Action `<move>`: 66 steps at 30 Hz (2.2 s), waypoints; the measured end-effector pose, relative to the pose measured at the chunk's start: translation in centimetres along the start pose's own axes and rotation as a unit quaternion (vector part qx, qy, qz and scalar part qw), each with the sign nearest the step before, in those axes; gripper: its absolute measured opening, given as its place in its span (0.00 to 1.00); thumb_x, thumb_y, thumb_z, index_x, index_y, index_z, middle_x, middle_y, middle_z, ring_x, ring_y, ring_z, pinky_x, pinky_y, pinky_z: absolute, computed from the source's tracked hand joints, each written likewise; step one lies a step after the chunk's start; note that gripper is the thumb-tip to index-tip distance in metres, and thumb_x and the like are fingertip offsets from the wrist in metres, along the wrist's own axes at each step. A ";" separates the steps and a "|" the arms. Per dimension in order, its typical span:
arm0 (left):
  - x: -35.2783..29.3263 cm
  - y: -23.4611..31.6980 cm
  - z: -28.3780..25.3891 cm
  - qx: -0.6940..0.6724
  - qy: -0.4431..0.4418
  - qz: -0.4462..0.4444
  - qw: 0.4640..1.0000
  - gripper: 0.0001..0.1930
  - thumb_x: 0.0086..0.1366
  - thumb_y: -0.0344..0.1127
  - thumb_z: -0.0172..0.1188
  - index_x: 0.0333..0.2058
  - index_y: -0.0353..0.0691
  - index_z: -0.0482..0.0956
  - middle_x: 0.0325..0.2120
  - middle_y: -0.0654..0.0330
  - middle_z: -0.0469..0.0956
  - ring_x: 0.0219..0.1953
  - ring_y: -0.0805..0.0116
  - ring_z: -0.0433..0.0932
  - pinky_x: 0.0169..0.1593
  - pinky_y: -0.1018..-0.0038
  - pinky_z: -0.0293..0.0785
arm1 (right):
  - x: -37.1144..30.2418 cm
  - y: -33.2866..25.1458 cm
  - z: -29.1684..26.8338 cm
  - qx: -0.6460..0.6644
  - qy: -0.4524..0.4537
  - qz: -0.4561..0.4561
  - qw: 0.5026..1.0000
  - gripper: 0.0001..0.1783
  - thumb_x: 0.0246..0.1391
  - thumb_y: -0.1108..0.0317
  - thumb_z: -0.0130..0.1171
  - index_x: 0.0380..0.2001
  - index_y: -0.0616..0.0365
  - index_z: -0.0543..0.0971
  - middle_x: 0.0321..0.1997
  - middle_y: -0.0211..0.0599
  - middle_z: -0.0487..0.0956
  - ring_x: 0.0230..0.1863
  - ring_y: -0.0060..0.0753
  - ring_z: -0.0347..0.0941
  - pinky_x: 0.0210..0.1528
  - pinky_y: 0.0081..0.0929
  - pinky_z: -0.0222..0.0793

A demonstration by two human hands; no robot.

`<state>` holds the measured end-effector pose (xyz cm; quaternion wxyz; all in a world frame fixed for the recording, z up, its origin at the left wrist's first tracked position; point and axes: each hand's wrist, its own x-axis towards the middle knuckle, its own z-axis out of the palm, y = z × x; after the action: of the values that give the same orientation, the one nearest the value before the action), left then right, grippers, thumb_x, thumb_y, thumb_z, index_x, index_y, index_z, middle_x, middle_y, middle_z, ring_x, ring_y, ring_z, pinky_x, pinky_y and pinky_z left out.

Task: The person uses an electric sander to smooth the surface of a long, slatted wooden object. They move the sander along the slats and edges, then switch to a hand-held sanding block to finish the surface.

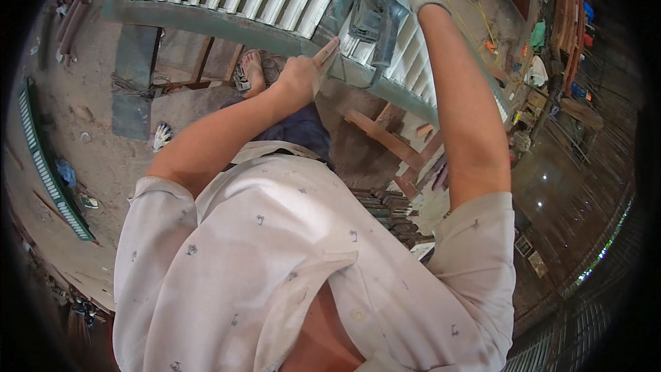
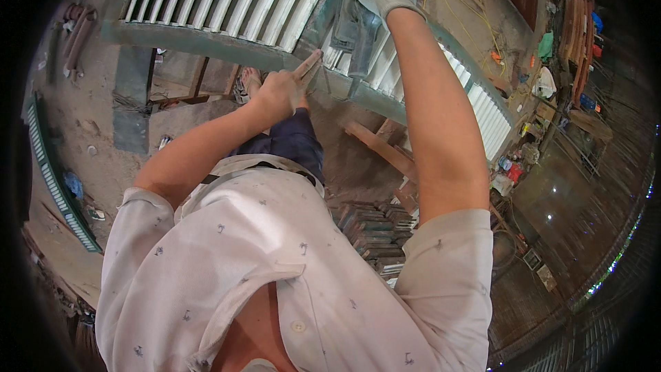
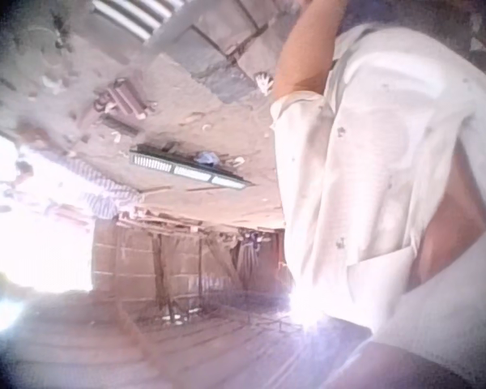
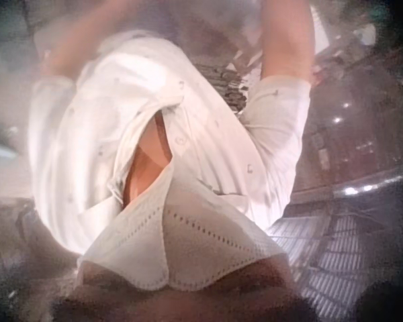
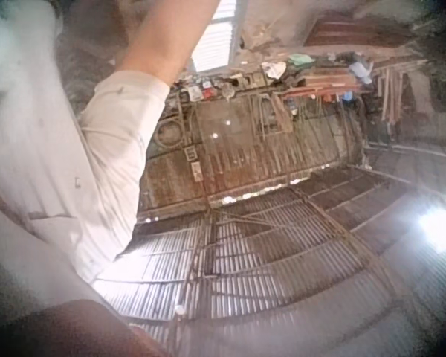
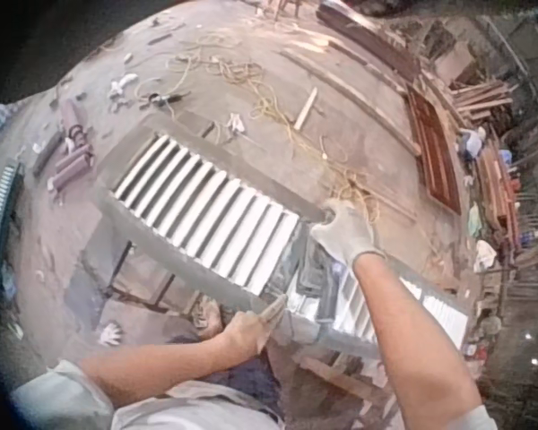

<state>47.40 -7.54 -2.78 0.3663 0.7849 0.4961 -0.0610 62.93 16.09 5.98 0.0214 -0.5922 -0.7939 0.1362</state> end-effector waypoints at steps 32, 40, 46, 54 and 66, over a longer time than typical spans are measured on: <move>3.3 8.9 0.5 -0.637 0.210 -0.199 0.715 0.19 0.62 0.38 0.70 0.42 0.23 0.84 0.33 0.32 0.85 0.37 0.34 0.86 0.44 0.55 0.80 | -7.8 -6.5 2.2 0.017 -0.052 0.018 0.998 0.22 0.54 0.57 0.64 0.51 0.50 0.85 0.58 0.44 0.82 0.58 0.52 0.81 0.62 0.47 0.76; 0.5 9.5 1.9 -0.695 0.186 -0.128 0.683 0.20 0.61 0.37 0.65 0.44 0.22 0.83 0.40 0.27 0.84 0.49 0.28 0.83 0.55 0.51 0.80 | -11.4 -7.2 2.7 -0.020 -0.053 0.038 0.998 0.24 0.53 0.57 0.64 0.52 0.51 0.85 0.59 0.46 0.81 0.59 0.55 0.81 0.63 0.48 0.76; 4.1 8.4 -1.0 -0.650 0.184 -0.202 0.709 0.21 0.60 0.39 0.67 0.44 0.25 0.85 0.41 0.28 0.85 0.51 0.29 0.83 0.55 0.50 0.80 | -6.1 -5.2 2.6 -0.009 -0.023 -0.015 1.000 0.25 0.54 0.55 0.64 0.53 0.52 0.85 0.58 0.45 0.82 0.59 0.54 0.81 0.64 0.48 0.76; -2.1 10.1 3.7 -0.696 0.158 -0.170 0.679 0.20 0.63 0.41 0.68 0.44 0.26 0.86 0.41 0.28 0.85 0.51 0.30 0.84 0.55 0.49 0.80 | -14.1 -8.0 3.2 0.032 -0.036 0.034 0.998 0.22 0.54 0.56 0.64 0.51 0.51 0.86 0.56 0.45 0.82 0.56 0.55 0.82 0.60 0.47 0.78; 4.4 7.2 -1.3 -0.631 0.174 -0.145 0.742 0.23 0.64 0.40 0.70 0.44 0.20 0.83 0.36 0.30 0.85 0.43 0.32 0.86 0.48 0.52 0.80 | -5.4 -6.1 1.2 0.018 -0.073 0.057 0.996 0.25 0.55 0.54 0.63 0.54 0.51 0.86 0.60 0.48 0.82 0.59 0.53 0.81 0.62 0.46 0.77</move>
<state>55.17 -5.19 -0.19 0.6720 0.2898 0.5840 0.3512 58.56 9.11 6.98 -0.0337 -0.6246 -0.7555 0.1947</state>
